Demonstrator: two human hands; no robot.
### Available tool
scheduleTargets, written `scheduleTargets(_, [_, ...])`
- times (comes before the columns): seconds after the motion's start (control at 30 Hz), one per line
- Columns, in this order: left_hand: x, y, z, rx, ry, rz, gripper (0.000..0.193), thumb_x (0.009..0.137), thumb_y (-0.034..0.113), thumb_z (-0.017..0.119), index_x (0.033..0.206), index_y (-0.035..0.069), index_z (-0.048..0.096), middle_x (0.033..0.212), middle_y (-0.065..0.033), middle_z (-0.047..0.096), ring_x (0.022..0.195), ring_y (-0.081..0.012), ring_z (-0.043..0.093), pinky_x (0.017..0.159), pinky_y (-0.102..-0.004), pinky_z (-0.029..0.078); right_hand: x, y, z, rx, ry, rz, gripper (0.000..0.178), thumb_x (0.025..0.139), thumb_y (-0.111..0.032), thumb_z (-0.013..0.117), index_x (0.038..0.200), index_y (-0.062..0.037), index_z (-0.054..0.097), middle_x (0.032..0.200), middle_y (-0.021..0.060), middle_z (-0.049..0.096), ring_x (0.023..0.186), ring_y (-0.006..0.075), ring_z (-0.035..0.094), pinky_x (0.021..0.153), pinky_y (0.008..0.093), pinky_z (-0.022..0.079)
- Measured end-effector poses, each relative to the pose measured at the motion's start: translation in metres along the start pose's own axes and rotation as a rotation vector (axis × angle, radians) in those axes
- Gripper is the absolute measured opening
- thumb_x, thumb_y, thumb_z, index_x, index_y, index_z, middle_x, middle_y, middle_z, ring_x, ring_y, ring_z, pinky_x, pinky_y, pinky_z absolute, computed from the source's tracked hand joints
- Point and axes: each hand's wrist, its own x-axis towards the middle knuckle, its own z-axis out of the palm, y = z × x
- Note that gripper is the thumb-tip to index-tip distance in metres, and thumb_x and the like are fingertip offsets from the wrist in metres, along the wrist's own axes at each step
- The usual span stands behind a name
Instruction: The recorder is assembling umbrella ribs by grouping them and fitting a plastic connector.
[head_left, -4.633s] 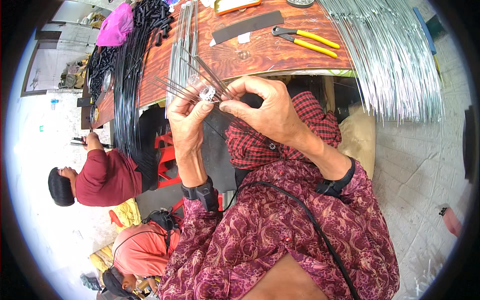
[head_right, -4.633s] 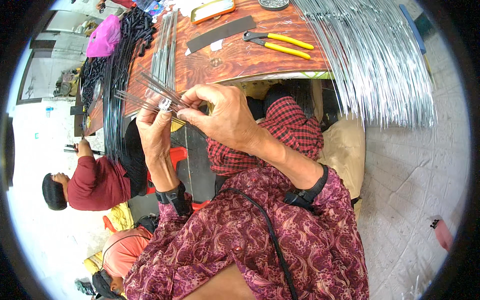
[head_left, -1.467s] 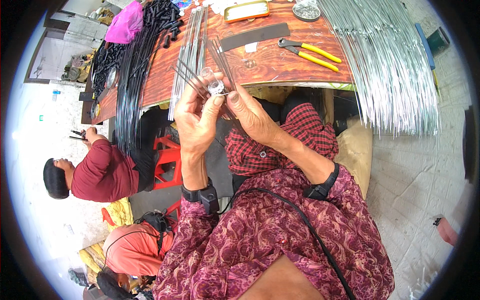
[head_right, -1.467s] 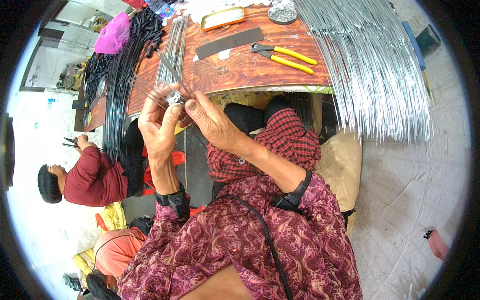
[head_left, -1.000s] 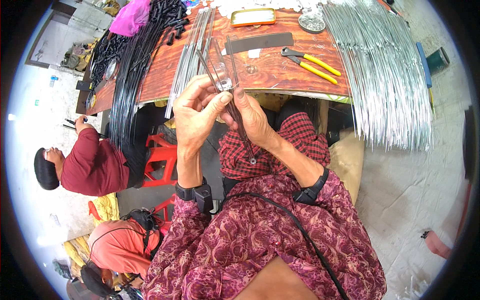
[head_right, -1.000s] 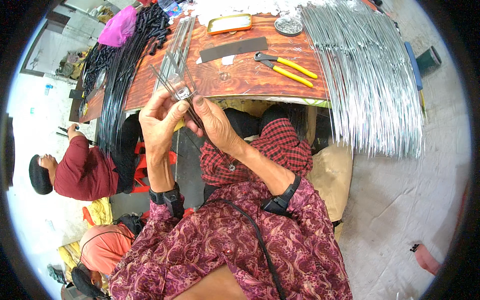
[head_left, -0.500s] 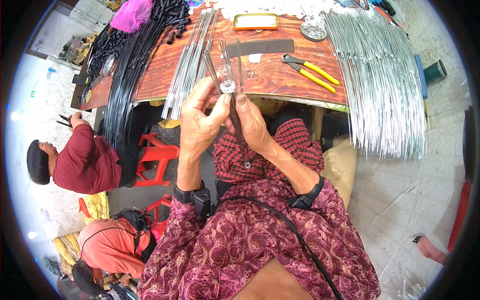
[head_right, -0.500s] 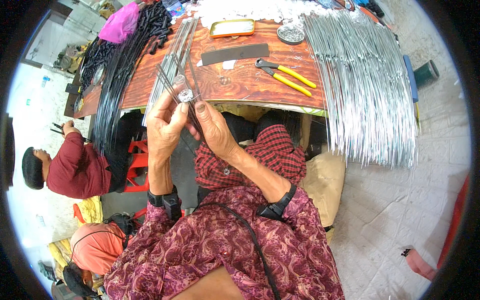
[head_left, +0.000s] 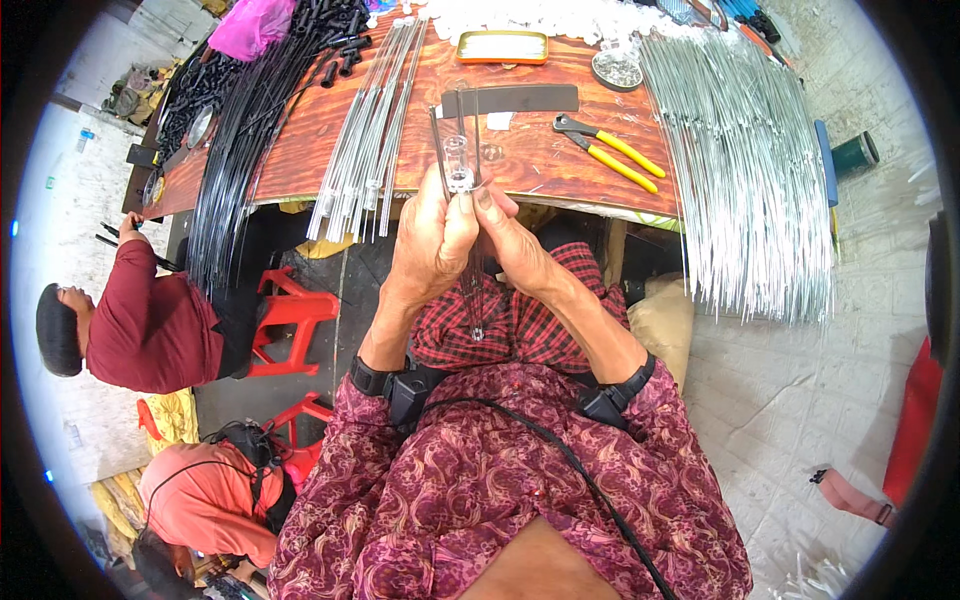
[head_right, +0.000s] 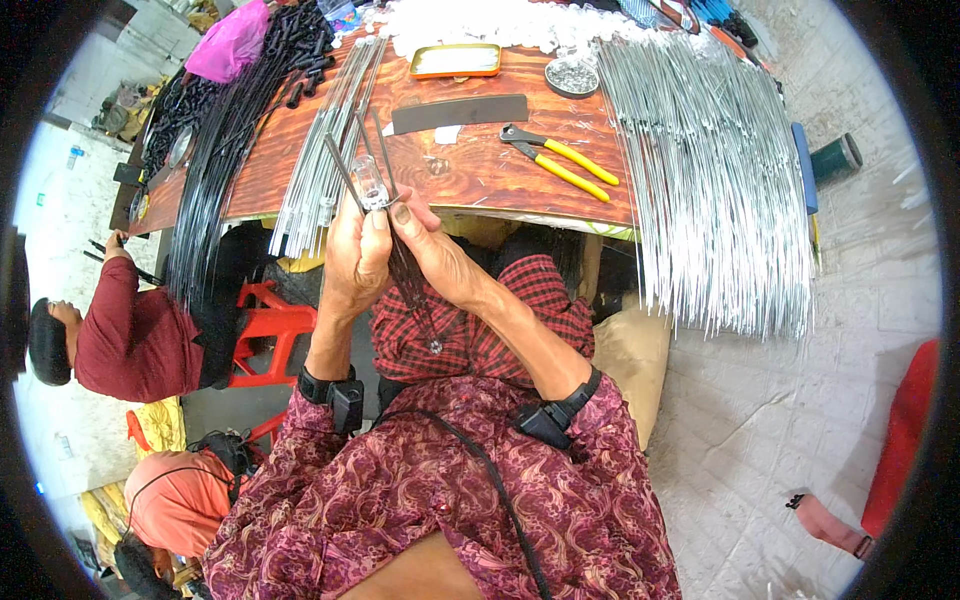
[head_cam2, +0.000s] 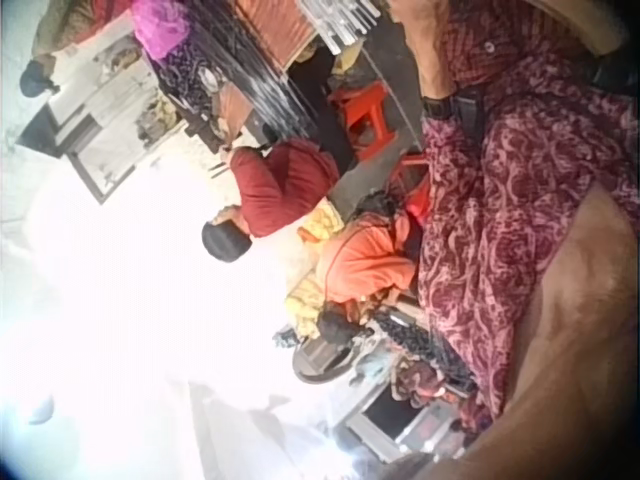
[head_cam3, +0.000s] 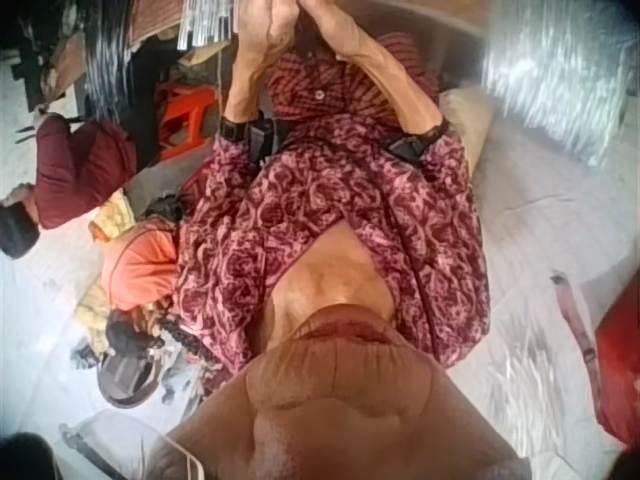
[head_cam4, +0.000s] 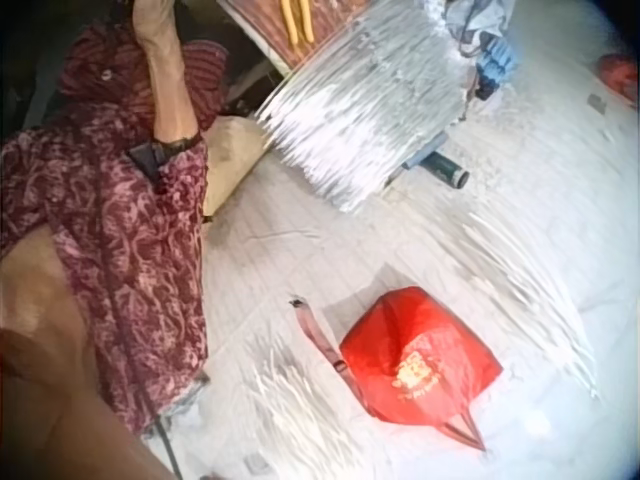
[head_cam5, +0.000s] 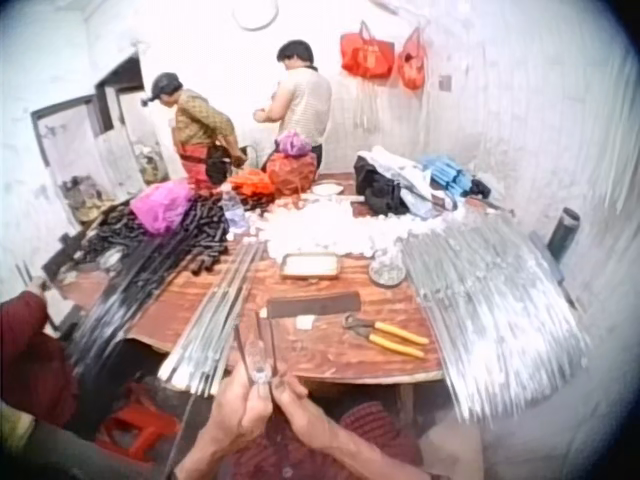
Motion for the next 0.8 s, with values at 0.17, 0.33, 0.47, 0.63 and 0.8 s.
scheduleTargets(0.17, [-0.002,-0.007,0.007,-0.082,-0.012,0.117,0.029,0.095,0.021,0.04,0.11,-0.003,0.049,0.091,-0.0138,0.067,0.082,-0.0222,0.066,0.075,-0.034,0.053,-0.014,-0.028,-0.015,-0.366,-0.077,0.014,0.059,0.098,-0.049,0.037,0.127,-0.0002,0.051,0.125,0.0146,0.052,0.117,0.0187,0.046,0.102,0.032,0.034])
scheduleTargets(0.33, [-0.001,-0.012,0.014,-0.136,0.03,0.151,0.027,0.095,0.018,0.04,0.11,-0.003,0.048,0.091,-0.0122,0.065,0.081,-0.0186,0.064,0.073,-0.0314,0.053,-0.03,-0.062,-0.041,-0.722,-0.111,-0.041,0.039,0.093,-0.034,0.055,0.096,0.0031,0.066,0.088,0.0083,0.065,0.085,0.0147,0.059,0.078,0.0319,0.047])
scheduleTargets(0.47, [-0.005,-0.016,0.014,-0.282,0.058,-0.006,0.024,0.095,0.017,0.042,0.108,-0.003,0.047,0.079,-0.0075,0.06,0.07,-0.0116,0.059,0.065,-0.027,0.053,-0.038,-0.081,-0.031,-0.598,0.194,-0.123,0.013,0.083,-0.007,0.066,0.095,-0.0025,0.067,0.085,0.0039,0.064,0.077,0.0099,0.06,0.068,0.0259,0.049])
scheduleTargets(0.63, [-0.008,-0.017,0.017,-0.248,0.073,-0.079,0.028,0.092,0.022,0.045,0.107,-0.001,0.048,0.073,-0.0041,0.056,0.062,-0.0097,0.054,0.057,-0.0258,0.047,-0.02,-0.089,-0.013,-0.934,0.147,-0.565,0.019,0.076,-0.003,0.069,0.095,-0.0019,0.067,0.082,0.0073,0.063,0.072,0.0187,0.063,0.066,0.0282,0.05])
scheduleTargets(0.8, [-0.009,-0.03,0.022,-0.187,0.108,0.04,0.034,0.095,0.029,0.045,0.111,-0.001,0.045,0.075,0.0011,0.048,0.058,-0.0038,0.043,0.049,-0.0187,0.036,-0.015,-0.089,-0.014,-0.999,0.112,-0.569,0.017,0.074,0.0,0.069,0.09,-0.0001,0.065,0.084,0.0092,0.062,0.074,0.0202,0.062,0.066,0.0289,0.051])
